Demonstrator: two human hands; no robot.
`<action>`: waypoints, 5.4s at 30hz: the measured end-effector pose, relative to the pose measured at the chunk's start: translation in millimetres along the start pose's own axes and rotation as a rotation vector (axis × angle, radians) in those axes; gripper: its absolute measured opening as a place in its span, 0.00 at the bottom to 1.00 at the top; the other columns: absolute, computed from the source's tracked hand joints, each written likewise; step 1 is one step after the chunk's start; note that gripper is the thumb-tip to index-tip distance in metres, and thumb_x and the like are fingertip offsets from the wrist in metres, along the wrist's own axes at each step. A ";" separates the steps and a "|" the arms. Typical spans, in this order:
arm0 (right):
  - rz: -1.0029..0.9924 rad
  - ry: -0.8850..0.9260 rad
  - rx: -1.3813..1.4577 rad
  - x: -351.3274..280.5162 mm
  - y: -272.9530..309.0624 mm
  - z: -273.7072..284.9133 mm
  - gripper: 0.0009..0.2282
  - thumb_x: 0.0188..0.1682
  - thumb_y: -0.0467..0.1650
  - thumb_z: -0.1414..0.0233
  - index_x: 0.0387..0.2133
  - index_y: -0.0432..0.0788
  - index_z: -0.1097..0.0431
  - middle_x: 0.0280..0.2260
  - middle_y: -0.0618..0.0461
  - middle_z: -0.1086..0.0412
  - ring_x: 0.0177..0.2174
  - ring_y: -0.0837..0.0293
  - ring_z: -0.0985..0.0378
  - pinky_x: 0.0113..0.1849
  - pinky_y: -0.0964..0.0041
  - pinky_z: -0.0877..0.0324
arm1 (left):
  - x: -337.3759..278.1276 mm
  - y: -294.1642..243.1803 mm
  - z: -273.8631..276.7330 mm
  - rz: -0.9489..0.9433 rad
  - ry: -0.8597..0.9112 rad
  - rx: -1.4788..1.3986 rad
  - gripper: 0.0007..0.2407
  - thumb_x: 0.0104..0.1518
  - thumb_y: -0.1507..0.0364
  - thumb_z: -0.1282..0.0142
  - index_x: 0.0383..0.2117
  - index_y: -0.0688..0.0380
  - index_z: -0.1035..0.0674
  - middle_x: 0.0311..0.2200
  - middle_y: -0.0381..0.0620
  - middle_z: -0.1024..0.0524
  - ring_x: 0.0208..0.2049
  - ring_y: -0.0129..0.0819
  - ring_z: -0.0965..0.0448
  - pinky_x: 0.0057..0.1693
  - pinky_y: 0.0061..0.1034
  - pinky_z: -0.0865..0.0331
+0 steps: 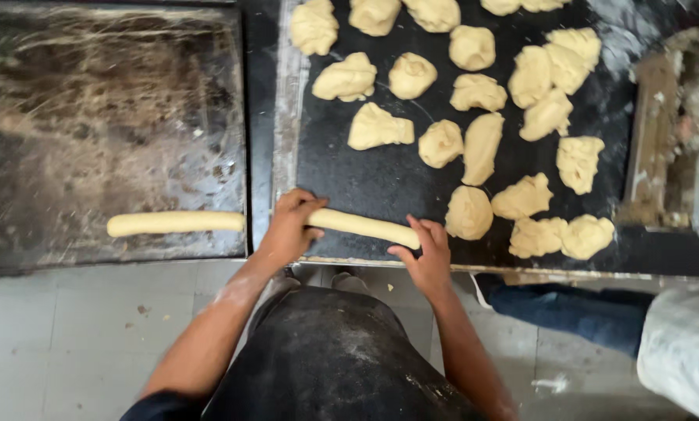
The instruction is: The person rolls small pieces of dough into long, thin cylindrical shapes by hand on a dark countertop. They place the finished rolls onto a metal tray to the left. Another person is visible in the background using a dough sheeter machine.
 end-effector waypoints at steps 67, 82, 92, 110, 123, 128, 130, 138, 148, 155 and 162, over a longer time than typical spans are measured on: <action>0.387 0.581 -0.127 47.4 392.8 -375.3 0.31 0.41 0.33 0.37 0.61 0.43 0.36 0.45 0.49 0.30 0.48 0.47 0.31 0.51 0.51 0.40 | -171.2 233.4 378.0 -0.131 0.080 0.300 0.18 0.51 0.75 0.37 0.50 0.57 0.20 0.43 0.43 0.24 0.47 0.42 0.24 0.54 0.35 0.31; 0.697 0.422 -0.202 37.2 455.5 -398.1 0.28 0.50 0.42 0.46 0.60 0.39 0.38 0.59 0.42 0.34 0.58 0.46 0.33 0.59 0.48 0.43 | -187.5 244.9 407.9 -0.144 0.088 0.391 0.23 0.53 0.68 0.38 0.57 0.61 0.25 0.59 0.54 0.29 0.63 0.45 0.32 0.67 0.44 0.43; 0.670 0.514 -0.147 26.1 450.2 -415.0 0.23 0.47 0.32 0.40 0.57 0.41 0.34 0.47 0.49 0.30 0.46 0.49 0.28 0.48 0.55 0.33 | -199.2 251.0 401.5 -0.113 0.041 0.277 0.17 0.52 0.78 0.41 0.50 0.60 0.20 0.48 0.46 0.21 0.51 0.43 0.23 0.58 0.36 0.32; 0.063 -0.013 0.032 8.2 290.8 -185.4 0.19 0.51 0.34 0.39 0.53 0.41 0.29 0.54 0.46 0.28 0.53 0.46 0.25 0.53 0.57 0.29 | -142.2 167.9 344.7 -0.135 0.056 0.551 0.42 0.48 0.47 0.49 0.69 0.59 0.43 0.71 0.69 0.55 0.72 0.69 0.57 0.69 0.65 0.63; -0.060 -0.423 -0.640 41.1 -6.1 36.6 0.26 0.52 0.34 0.40 0.58 0.28 0.38 0.56 0.30 0.36 0.55 0.30 0.35 0.55 0.37 0.42 | -34.0 -67.1 46.9 -0.301 0.143 -0.098 0.31 0.57 0.66 0.38 0.66 0.64 0.36 0.71 0.63 0.46 0.72 0.56 0.46 0.72 0.44 0.49; -0.302 -0.187 -0.127 63.2 -58.1 85.5 0.15 0.56 0.35 0.43 0.52 0.40 0.28 0.49 0.43 0.26 0.49 0.44 0.22 0.51 0.51 0.29 | -15.6 -116.4 1.3 -0.195 0.082 -0.200 0.25 0.58 0.69 0.39 0.62 0.62 0.30 0.68 0.62 0.38 0.70 0.53 0.39 0.70 0.40 0.44; -0.234 -0.187 -0.032 64.0 -33.6 97.3 0.13 0.55 0.33 0.43 0.50 0.42 0.27 0.49 0.45 0.24 0.50 0.47 0.21 0.52 0.53 0.27 | -10.0 -112.7 -8.2 -0.062 0.033 -0.234 0.21 0.58 0.70 0.40 0.59 0.62 0.27 0.67 0.60 0.35 0.68 0.51 0.36 0.68 0.37 0.41; 0.244 0.214 -0.263 67.5 103.8 24.2 0.29 0.46 0.43 0.50 0.59 0.40 0.34 0.58 0.36 0.32 0.57 0.38 0.30 0.54 0.43 0.36 | -8.6 -79.5 -1.7 0.124 -0.306 -0.651 0.15 0.69 0.72 0.53 0.60 0.64 0.28 0.62 0.53 0.28 0.63 0.36 0.29 0.67 0.29 0.38; 0.337 -0.028 -0.439 30.8 44.5 -37.3 0.23 0.46 0.44 0.41 0.51 0.45 0.27 0.55 0.39 0.33 0.57 0.35 0.35 0.54 0.35 0.41 | -33.8 -60.0 19.8 0.063 -0.248 -0.682 0.13 0.69 0.73 0.53 0.55 0.65 0.25 0.56 0.53 0.23 0.60 0.37 0.25 0.65 0.30 0.35; 0.256 0.086 -0.531 27.1 66.5 -23.7 0.18 0.44 0.47 0.35 0.29 0.46 0.26 0.28 0.51 0.31 0.28 0.49 0.23 0.29 0.52 0.29 | -39.0 -35.3 32.2 0.053 -0.228 -0.738 0.11 0.70 0.72 0.54 0.52 0.66 0.23 0.53 0.50 0.21 0.56 0.34 0.23 0.63 0.26 0.34; 0.432 -0.238 -0.351 22.4 170.7 50.4 0.21 0.48 0.40 0.39 0.47 0.39 0.32 0.44 0.42 0.29 0.42 0.41 0.24 0.42 0.47 0.31 | 13.1 -27.8 49.7 0.004 -0.233 -0.776 0.11 0.72 0.70 0.55 0.48 0.64 0.22 0.48 0.46 0.20 0.50 0.31 0.23 0.57 0.24 0.32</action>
Point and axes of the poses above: each hand's wrist, its own x-axis towards the middle knuckle, its own z-axis out of the back of the hand, y = z × x, the point moved 7 cm from there along x, towards the middle knuckle
